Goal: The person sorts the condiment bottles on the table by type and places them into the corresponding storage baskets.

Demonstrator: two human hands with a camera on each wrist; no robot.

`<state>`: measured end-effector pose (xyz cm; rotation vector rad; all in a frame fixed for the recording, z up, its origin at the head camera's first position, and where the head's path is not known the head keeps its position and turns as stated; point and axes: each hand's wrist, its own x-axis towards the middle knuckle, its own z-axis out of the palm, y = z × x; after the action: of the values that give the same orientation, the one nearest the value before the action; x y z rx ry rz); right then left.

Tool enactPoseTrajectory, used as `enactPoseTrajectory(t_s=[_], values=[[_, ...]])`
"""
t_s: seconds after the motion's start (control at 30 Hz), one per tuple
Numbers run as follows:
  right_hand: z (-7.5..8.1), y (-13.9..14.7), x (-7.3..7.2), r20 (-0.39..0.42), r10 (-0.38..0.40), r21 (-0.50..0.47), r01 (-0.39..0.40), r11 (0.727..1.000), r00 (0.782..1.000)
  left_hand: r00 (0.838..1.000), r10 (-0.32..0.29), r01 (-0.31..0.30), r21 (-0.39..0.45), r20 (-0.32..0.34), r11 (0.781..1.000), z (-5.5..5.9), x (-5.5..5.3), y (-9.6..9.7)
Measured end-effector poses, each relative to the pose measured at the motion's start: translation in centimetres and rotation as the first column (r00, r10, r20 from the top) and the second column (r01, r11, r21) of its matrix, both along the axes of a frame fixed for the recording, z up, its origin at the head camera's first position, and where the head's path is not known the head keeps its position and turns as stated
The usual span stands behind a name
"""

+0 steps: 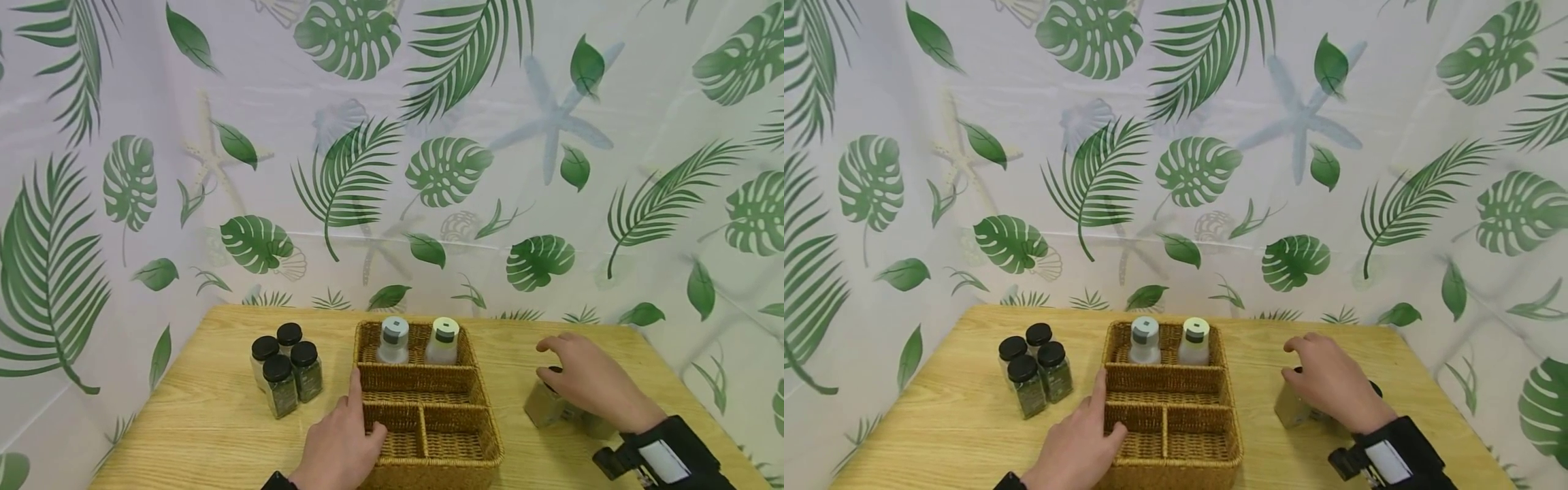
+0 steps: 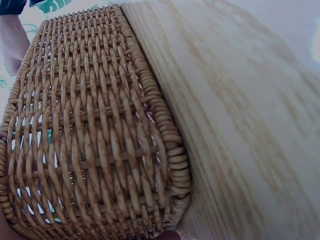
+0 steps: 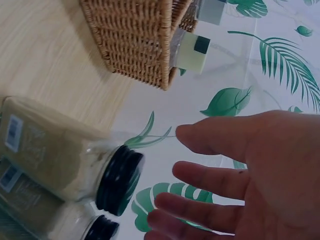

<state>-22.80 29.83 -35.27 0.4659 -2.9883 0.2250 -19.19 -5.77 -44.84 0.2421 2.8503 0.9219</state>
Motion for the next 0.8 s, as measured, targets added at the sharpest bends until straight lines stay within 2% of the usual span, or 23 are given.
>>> enactPoseTrajectory(t_s=[0.2, 0.3, 0.67, 0.8], values=[[-0.8, 0.8, 0.2, 0.087, -0.030, 0.047, 0.026, 0.999, 0.996, 0.999, 0.008, -0.009, -0.018, -0.033, 1.000, 0.0, 0.1, 0.0], [-1.2, 0.9, 0.2, 0.118, -0.038, 0.049, 0.033, 0.998, 0.992, 1.000, 0.011, -0.011, -0.017, -0.025, 1.000, 0.0, 0.1, 0.0], [-1.9, 1.0, 0.3, 0.081, -0.004, 0.066, -0.002, 0.998, 0.997, 0.999, 0.019, -0.020, 0.027, 0.037, 0.999, 0.3, 0.3, -0.1], [-2.0, 1.0, 0.3, 0.065, 0.002, 0.068, -0.007, 0.998, 0.998, 0.999, 0.028, -0.029, 0.029, 0.039, 0.999, 0.3, 0.3, -0.1]])
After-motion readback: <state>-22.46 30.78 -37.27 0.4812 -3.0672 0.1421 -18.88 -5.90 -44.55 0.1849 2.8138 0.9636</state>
